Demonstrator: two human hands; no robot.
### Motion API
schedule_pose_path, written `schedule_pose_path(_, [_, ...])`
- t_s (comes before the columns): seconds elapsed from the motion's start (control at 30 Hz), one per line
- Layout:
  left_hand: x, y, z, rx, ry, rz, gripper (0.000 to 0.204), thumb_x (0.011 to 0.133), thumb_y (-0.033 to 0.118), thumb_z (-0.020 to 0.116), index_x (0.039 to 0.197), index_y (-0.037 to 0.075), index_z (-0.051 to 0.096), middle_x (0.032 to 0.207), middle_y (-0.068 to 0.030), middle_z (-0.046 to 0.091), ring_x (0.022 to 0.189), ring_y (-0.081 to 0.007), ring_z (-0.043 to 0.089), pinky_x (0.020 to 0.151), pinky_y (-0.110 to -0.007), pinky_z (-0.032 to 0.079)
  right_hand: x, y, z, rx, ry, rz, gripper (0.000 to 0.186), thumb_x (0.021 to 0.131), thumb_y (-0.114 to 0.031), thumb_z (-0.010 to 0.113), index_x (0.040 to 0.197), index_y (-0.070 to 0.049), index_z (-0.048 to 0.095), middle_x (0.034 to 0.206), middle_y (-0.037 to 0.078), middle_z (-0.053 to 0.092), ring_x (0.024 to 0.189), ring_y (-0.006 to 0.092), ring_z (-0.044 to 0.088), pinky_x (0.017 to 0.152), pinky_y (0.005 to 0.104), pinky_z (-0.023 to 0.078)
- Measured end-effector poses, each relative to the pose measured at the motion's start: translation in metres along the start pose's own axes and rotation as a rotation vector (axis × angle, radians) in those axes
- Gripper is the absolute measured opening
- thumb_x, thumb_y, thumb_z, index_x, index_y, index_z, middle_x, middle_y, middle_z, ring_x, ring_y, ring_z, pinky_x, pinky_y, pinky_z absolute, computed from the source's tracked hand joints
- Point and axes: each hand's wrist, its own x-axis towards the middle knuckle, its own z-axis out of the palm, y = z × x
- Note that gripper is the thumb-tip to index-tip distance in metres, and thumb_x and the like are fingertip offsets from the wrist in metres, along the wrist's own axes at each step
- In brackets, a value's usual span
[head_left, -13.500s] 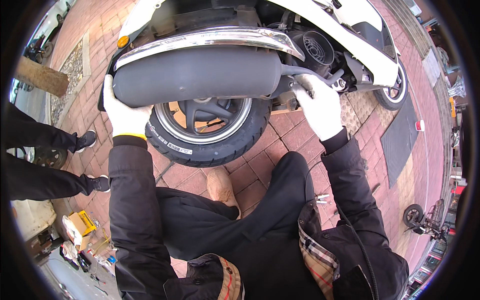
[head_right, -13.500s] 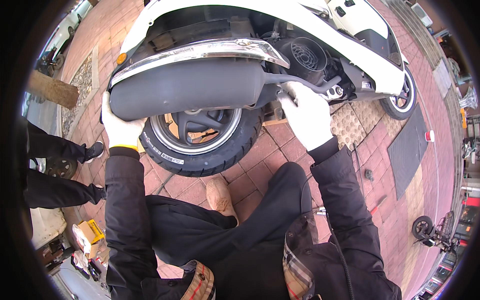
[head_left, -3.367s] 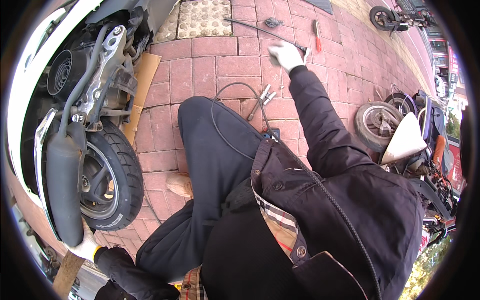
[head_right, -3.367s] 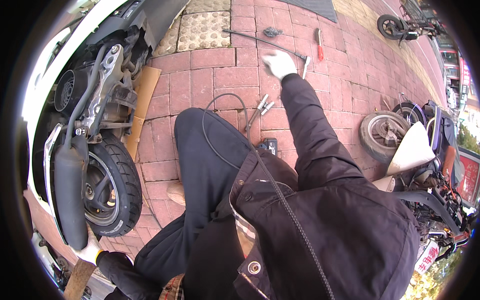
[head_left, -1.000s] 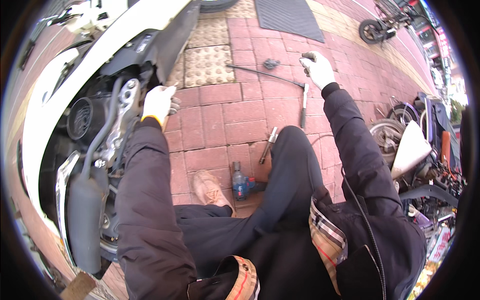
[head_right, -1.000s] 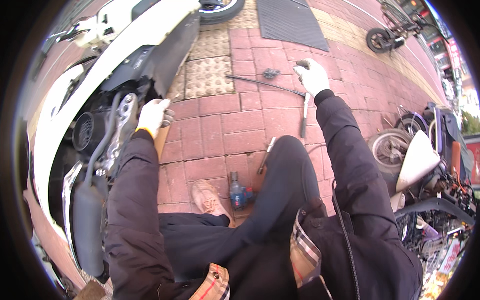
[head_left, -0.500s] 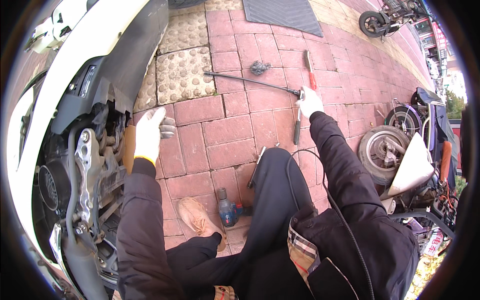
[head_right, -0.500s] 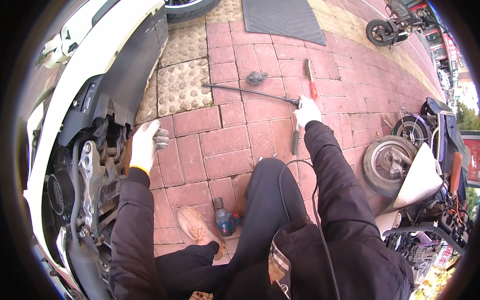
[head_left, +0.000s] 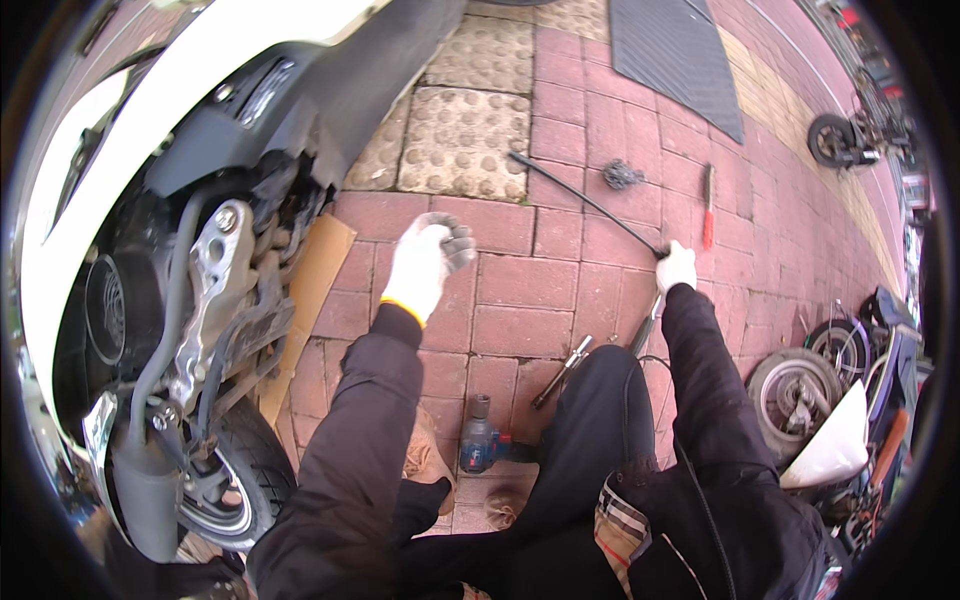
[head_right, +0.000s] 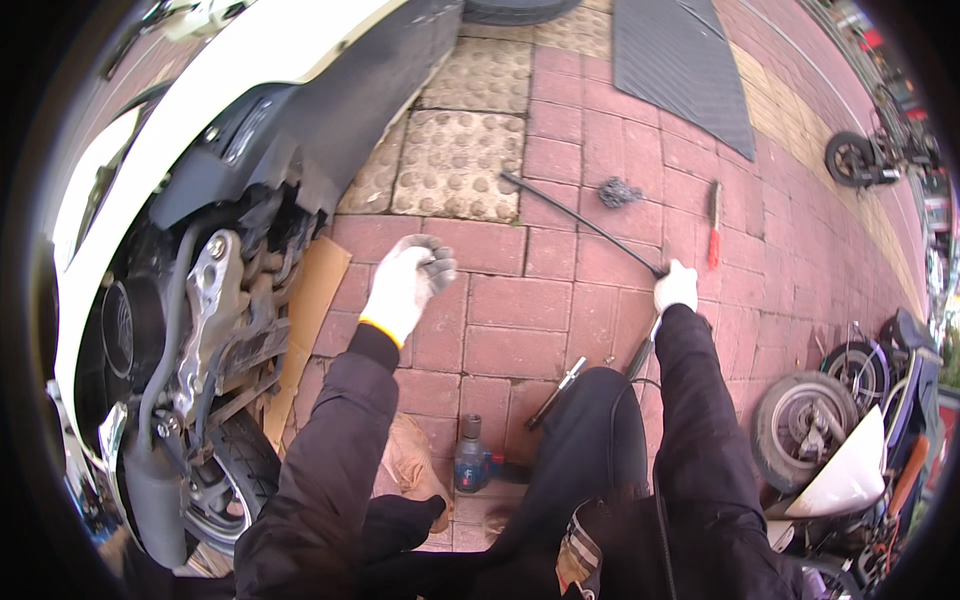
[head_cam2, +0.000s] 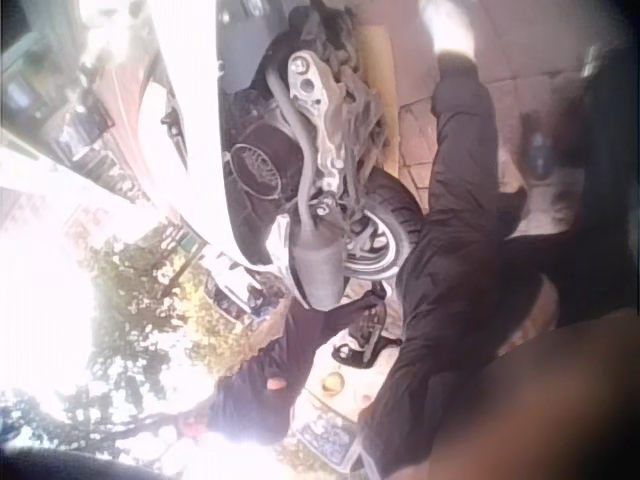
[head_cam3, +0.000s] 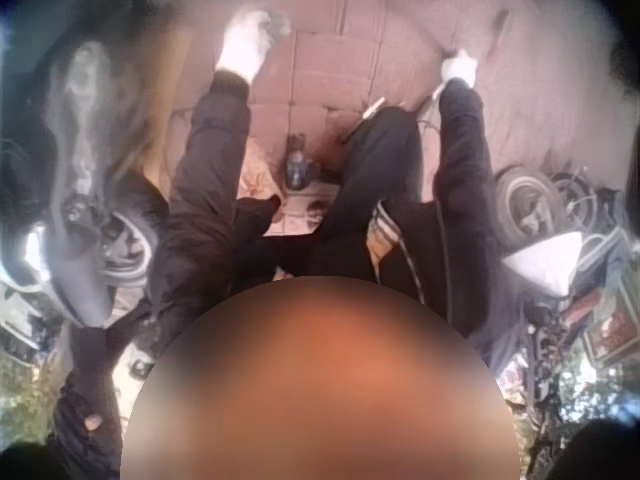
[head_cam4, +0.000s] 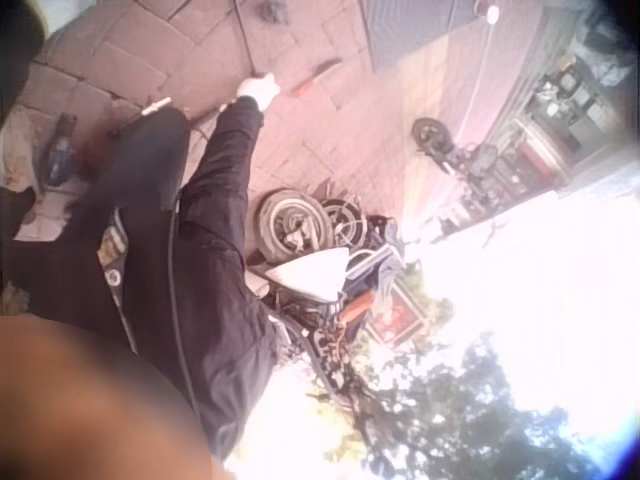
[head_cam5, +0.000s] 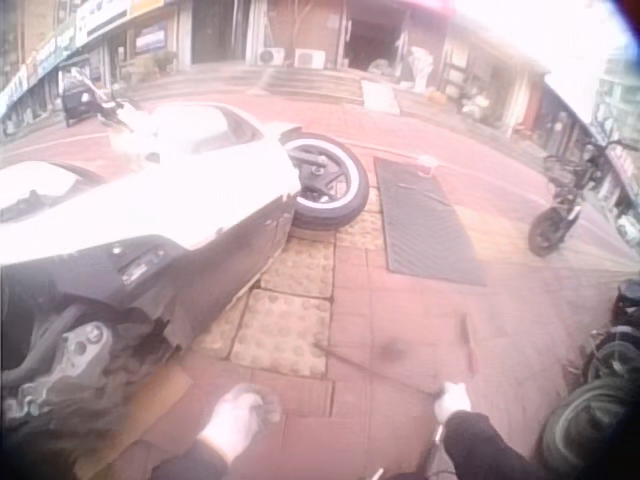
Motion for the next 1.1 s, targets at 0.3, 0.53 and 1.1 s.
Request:
schedule_pose_path(0.3, [-0.010, -0.027, 0.048, 0.017, -0.063, -0.108, 0.025, 0.100, 0.035, 0.076, 0.096, 0.014, 0.062, 0.077, -0.0005, 0.063, 0.064, -0.0139, 0.064, 0.061, -0.030, 0.059, -0.045, -0.003, -0.098, 0.698, 0.204, -0.145, 0.041, 0.090, 0.007, 0.054, 0.128, -0.003, 0.065, 0.103, 0.005, 0.061, 0.076, 0.0107, 0.058, 0.068, 0.0274, 0.051])
schedule_pose_path(0.53, [-0.082, 0.006, 0.200, -0.388, -0.355, -0.097, 0.046, 0.101, 0.056, 0.074, 0.101, 0.011, 0.061, 0.082, 0.0010, 0.057, 0.075, -0.0193, 0.063, 0.084, -0.046, 0.062, -0.147, -0.075, -0.232, 1.018, 0.369, -0.363, 0.047, 0.092, 0.011, 0.055, 0.138, 0.000, 0.059, 0.111, 0.009, 0.064, 0.088, 0.0124, 0.061, 0.077, 0.0269, 0.053])
schedule_pose_path(1.1, [-0.210, 0.061, 0.305, -0.706, -0.555, -0.021, 0.061, 0.114, 0.064, 0.036, 0.071, 0.021, 0.029, 0.060, 0.0053, 0.022, 0.046, -0.0140, 0.021, 0.046, -0.033, 0.020, -0.267, -0.067, -0.351, 1.839, 0.252, -0.425, 0.028, 0.103, -0.017, 0.061, 0.118, 0.006, 0.065, 0.067, -0.001, 0.042, 0.047, 0.0076, 0.028, 0.046, 0.0260, 0.020])
